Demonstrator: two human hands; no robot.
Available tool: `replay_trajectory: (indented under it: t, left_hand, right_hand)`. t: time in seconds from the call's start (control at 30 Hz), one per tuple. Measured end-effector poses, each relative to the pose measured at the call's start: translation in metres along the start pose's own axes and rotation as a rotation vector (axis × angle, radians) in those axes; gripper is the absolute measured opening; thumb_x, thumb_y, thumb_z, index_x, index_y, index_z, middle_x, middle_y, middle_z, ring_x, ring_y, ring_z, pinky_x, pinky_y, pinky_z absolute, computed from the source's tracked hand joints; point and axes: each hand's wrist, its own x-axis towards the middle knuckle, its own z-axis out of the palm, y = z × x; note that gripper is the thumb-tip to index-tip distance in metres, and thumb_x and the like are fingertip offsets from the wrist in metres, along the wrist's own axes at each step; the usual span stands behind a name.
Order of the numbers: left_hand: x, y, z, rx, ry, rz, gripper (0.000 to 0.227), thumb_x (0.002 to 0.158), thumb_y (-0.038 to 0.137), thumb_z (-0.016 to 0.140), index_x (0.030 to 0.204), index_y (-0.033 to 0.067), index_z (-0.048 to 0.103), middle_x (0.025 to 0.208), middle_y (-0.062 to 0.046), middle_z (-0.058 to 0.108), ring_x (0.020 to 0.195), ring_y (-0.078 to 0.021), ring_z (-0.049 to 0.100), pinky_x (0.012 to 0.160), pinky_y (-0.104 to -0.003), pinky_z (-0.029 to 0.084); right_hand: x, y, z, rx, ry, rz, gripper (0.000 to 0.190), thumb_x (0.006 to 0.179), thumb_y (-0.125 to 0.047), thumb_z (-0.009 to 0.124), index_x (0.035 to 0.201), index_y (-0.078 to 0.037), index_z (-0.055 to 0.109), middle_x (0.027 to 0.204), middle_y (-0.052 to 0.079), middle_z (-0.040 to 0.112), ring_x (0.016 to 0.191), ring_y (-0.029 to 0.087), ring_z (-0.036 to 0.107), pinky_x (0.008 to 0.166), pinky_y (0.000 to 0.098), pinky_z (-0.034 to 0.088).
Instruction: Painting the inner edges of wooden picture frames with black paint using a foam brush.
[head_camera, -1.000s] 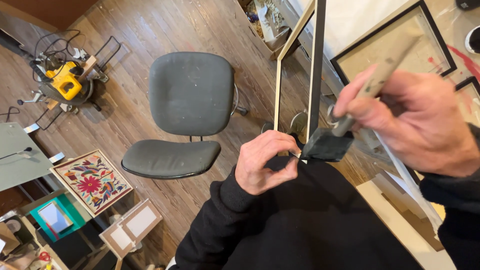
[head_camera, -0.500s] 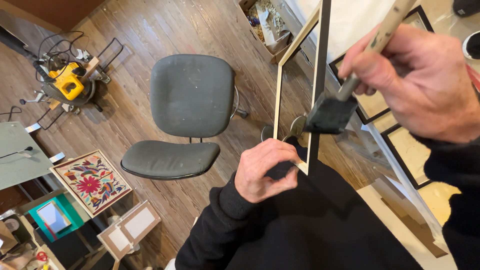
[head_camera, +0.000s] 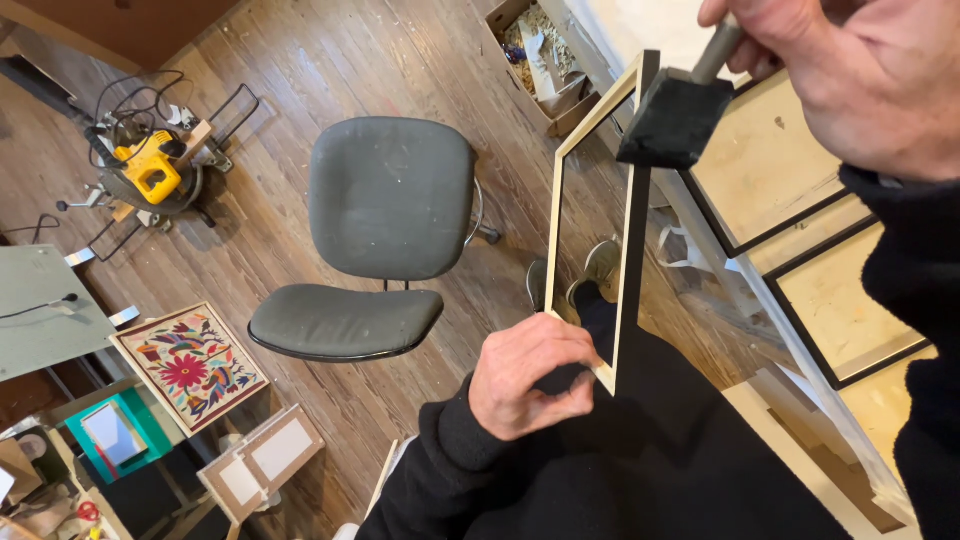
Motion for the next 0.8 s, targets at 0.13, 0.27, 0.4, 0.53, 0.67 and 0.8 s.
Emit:
replay_trajectory:
  t: [0.13,0.27,0.4,0.53,0.67,0.8]
  left_hand:
    - [-0.002,0.005,-0.001,0.012,-0.008,0.015,0.034,0.074,-0.007,0.079,0.103,0.0037,0.065,0.100,-0.008,0.069,0.089,-0.0260,0.070,0.077,-0.035,0.059]
    - [-0.006,0.009,-0.001,0.021,-0.015,0.017,0.034,0.074,-0.007,0.078,0.103,0.0035,0.065,0.099,-0.008,0.068,0.089,-0.0262,0.071,0.076,-0.035,0.059]
    - [-0.007,0.010,-0.001,0.023,-0.018,0.013,0.034,0.074,-0.006,0.078,0.103,0.0039,0.065,0.099,-0.008,0.069,0.089,-0.0258,0.071,0.077,-0.034,0.059]
    - [-0.008,0.008,0.000,0.023,0.006,0.014,0.034,0.074,-0.006,0.079,0.103,0.0043,0.065,0.099,-0.007,0.069,0.090,-0.0256,0.071,0.078,-0.035,0.060]
    - [-0.008,0.008,0.000,0.023,0.019,0.003,0.034,0.074,-0.006,0.079,0.103,0.0042,0.065,0.099,-0.008,0.069,0.089,-0.0254,0.071,0.077,-0.034,0.059]
    - [-0.008,0.007,0.001,0.015,0.012,0.012,0.034,0.074,-0.007,0.079,0.103,0.0042,0.066,0.099,-0.007,0.069,0.089,-0.0249,0.071,0.076,-0.034,0.059]
  right_hand:
    - [0.004,0.022,-0.010,-0.106,-0.042,-0.085,0.033,0.126,-0.022,0.043,0.119,0.004,0.063,0.098,0.010,0.067,0.085,0.012,0.066,0.078,0.0231,0.057]
    - [-0.009,0.036,-0.013,-0.194,-0.038,-0.118,0.026,0.121,-0.016,0.048,0.122,0.005,0.064,0.099,0.010,0.067,0.085,0.012,0.066,0.076,0.0215,0.056]
    - [-0.032,0.041,-0.022,-0.316,-0.038,-0.154,0.019,0.116,-0.008,0.055,0.126,0.006,0.064,0.100,0.009,0.066,0.085,0.011,0.066,0.074,0.0195,0.054]
    - [-0.036,0.017,-0.030,-0.399,-0.055,-0.195,0.018,0.113,-0.003,0.060,0.128,0.006,0.065,0.101,0.009,0.066,0.085,0.010,0.066,0.072,0.0182,0.052]
    - [-0.012,-0.046,-0.021,-0.526,-0.081,-0.387,0.023,0.095,0.000,0.072,0.116,0.007,0.068,0.095,0.012,0.067,0.078,0.016,0.063,0.066,0.0272,0.050]
    - [-0.002,-0.057,-0.013,-0.596,-0.052,-0.662,0.033,0.079,-0.005,0.084,0.108,0.004,0.071,0.089,0.016,0.068,0.074,0.026,0.063,0.061,0.0384,0.048]
